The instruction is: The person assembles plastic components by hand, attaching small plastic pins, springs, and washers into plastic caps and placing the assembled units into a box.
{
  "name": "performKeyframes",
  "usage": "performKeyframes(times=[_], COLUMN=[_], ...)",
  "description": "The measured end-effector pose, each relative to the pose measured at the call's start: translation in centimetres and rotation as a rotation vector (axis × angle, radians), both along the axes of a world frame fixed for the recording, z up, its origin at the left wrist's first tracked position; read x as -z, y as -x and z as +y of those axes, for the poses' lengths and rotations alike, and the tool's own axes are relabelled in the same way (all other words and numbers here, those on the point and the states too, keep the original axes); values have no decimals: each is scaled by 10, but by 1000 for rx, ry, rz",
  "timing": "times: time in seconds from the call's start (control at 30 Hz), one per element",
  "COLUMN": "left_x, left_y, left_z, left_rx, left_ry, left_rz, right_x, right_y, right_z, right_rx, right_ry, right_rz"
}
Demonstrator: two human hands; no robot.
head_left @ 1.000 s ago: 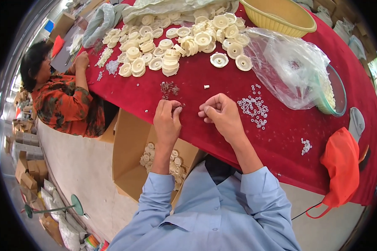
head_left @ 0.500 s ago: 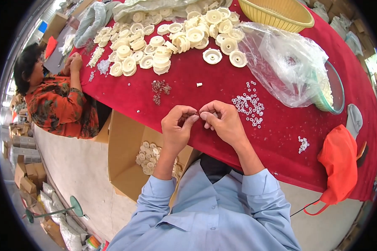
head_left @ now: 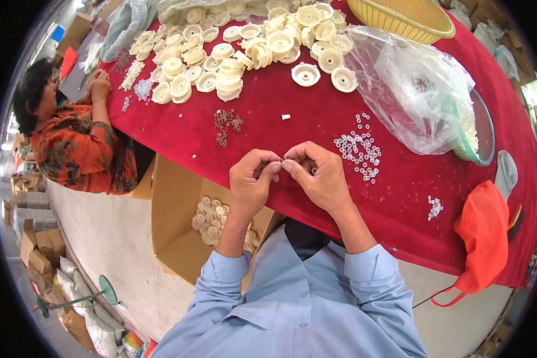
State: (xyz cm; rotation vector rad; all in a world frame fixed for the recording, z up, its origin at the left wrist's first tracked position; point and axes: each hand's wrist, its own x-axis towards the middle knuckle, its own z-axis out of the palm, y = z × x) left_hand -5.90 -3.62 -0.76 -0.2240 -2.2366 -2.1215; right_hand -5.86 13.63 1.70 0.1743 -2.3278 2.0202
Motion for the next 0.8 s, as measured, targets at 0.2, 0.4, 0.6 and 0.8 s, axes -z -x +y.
performKeyframes(times=[0.2,0.4,0.6,0.8], left_x=[-5,-4,-6,-9], left_y=[2,0,1,2], left_z=[-2,-3,0,-1], left_rx=[21,32,53,83], left_ry=[104,176,220,251], left_rz=[15,65,123,85], right_x=[2,6,3,1], right_y=[0,-1,-2,-3], right_z=[1,2,1,6], right_rx=[17,-38,-38,-19], right_ry=[8,114,120,62], right_rz=[40,-70,-29,-19])
